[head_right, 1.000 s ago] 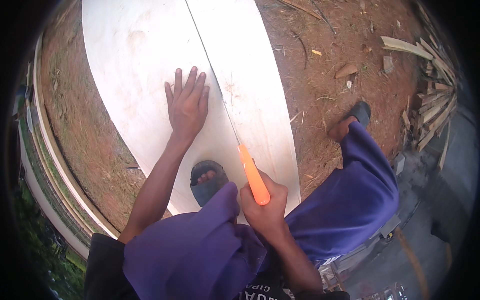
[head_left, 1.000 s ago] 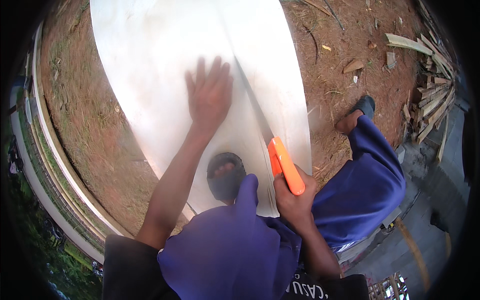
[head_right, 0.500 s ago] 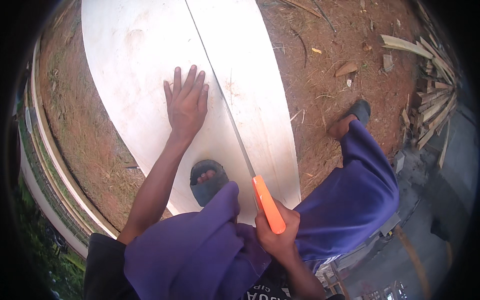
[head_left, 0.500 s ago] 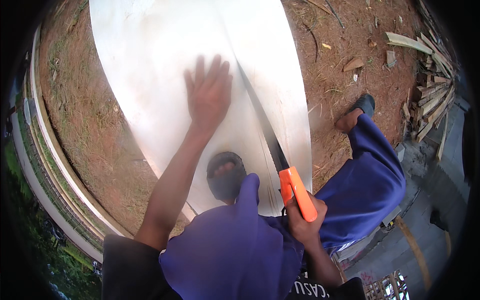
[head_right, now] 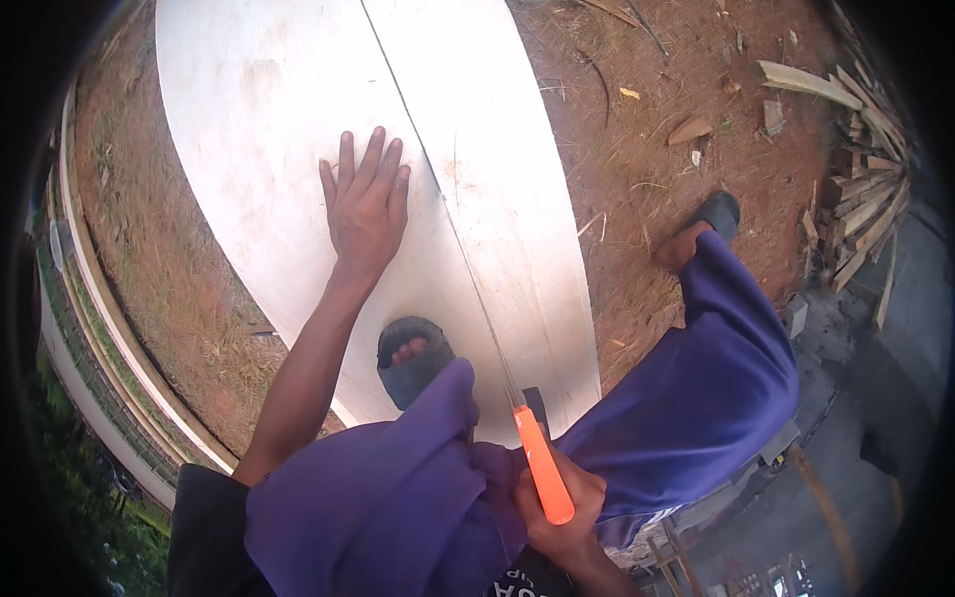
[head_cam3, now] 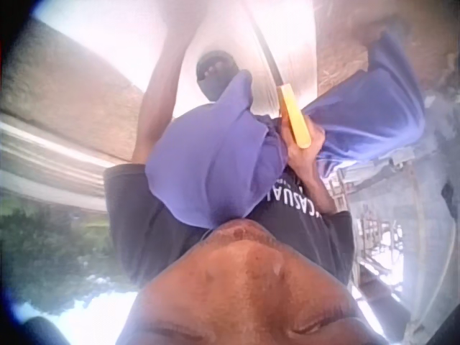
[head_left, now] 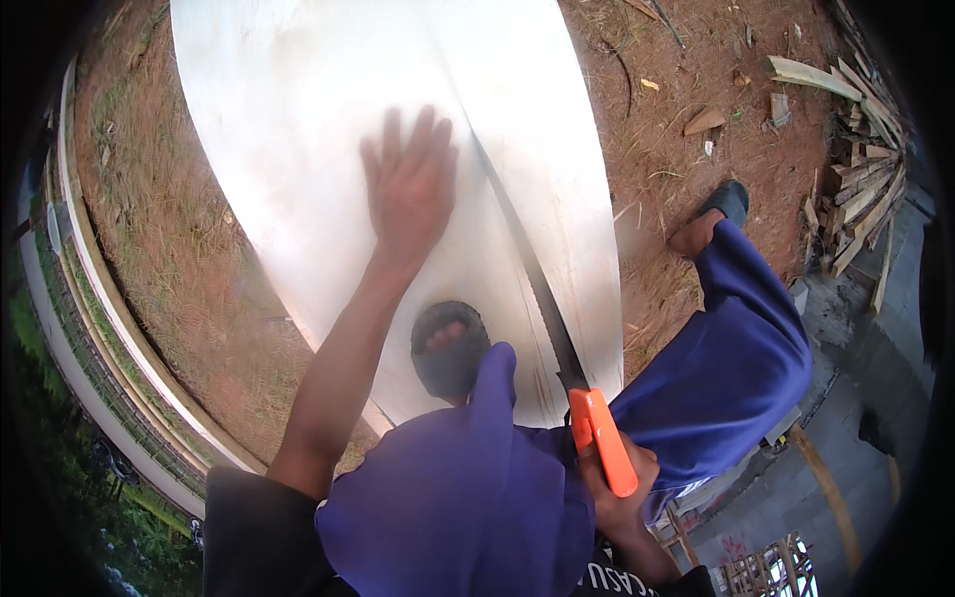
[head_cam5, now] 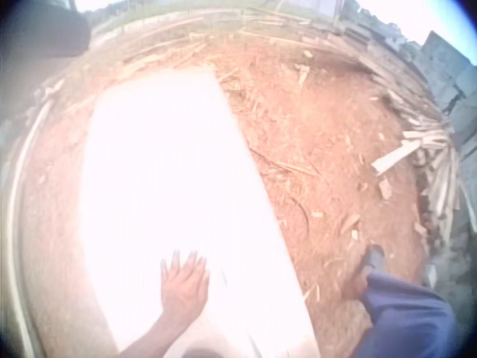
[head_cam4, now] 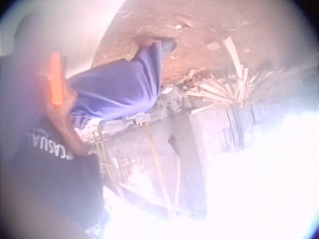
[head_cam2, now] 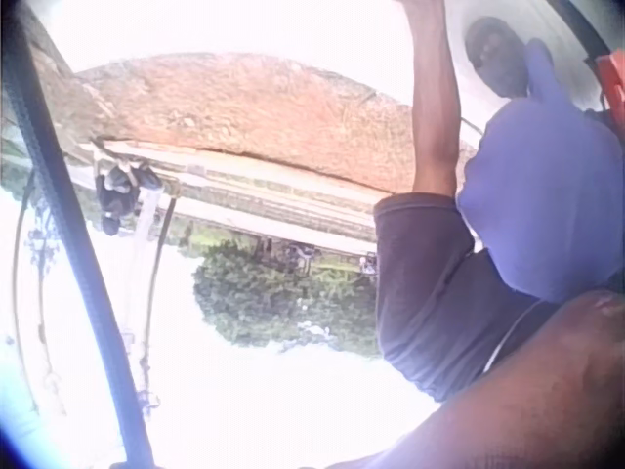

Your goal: The person uses a hand saw to cut a long plank of light-colored wood placed on the ground. They hold the saw with their right hand and stabilize the wood with their left hand, sawing back and forth along a straight line. The cut progresses steadily through the plank.

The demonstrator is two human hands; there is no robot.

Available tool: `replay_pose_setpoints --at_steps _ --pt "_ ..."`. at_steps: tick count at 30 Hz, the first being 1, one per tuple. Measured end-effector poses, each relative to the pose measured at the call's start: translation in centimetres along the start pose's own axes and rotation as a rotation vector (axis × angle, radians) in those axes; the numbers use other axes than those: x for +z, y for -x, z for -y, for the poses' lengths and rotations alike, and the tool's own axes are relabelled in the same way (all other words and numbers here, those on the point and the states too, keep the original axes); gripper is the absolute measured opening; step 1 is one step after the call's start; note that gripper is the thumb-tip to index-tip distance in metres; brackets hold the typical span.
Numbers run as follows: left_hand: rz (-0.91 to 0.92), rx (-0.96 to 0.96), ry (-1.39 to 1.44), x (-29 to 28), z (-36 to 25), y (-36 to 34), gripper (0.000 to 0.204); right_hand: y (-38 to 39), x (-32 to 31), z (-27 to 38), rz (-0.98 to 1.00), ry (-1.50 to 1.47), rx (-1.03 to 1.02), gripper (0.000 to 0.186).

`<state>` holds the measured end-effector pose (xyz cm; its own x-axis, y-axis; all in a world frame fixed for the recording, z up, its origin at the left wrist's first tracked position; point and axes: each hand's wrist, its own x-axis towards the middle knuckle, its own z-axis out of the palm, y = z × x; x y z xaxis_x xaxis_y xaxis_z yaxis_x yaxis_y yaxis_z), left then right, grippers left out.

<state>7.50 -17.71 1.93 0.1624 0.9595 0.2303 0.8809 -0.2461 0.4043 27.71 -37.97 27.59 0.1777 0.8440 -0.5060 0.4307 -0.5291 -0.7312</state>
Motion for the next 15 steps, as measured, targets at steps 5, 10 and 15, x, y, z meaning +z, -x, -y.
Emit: replay_pose_setpoints --at_steps 5,10,15 --pt "0.064 -0.003 -0.035 0.4 -0.3 -0.2 0.036 -15.9 6.6 0.1 -0.030 -0.153 0.073 0.012" --pt "0.050 0.025 -0.045 0.0 -0.5 -0.6 0.036 -16.3 6.8 0.6 -0.023 -0.159 0.082 0.015" --pt "0.036 0.010 -0.041 0.4 -0.1 -0.3 0.035 -1.6 0.8 0.9 -0.042 -0.013 0.022 0.025"
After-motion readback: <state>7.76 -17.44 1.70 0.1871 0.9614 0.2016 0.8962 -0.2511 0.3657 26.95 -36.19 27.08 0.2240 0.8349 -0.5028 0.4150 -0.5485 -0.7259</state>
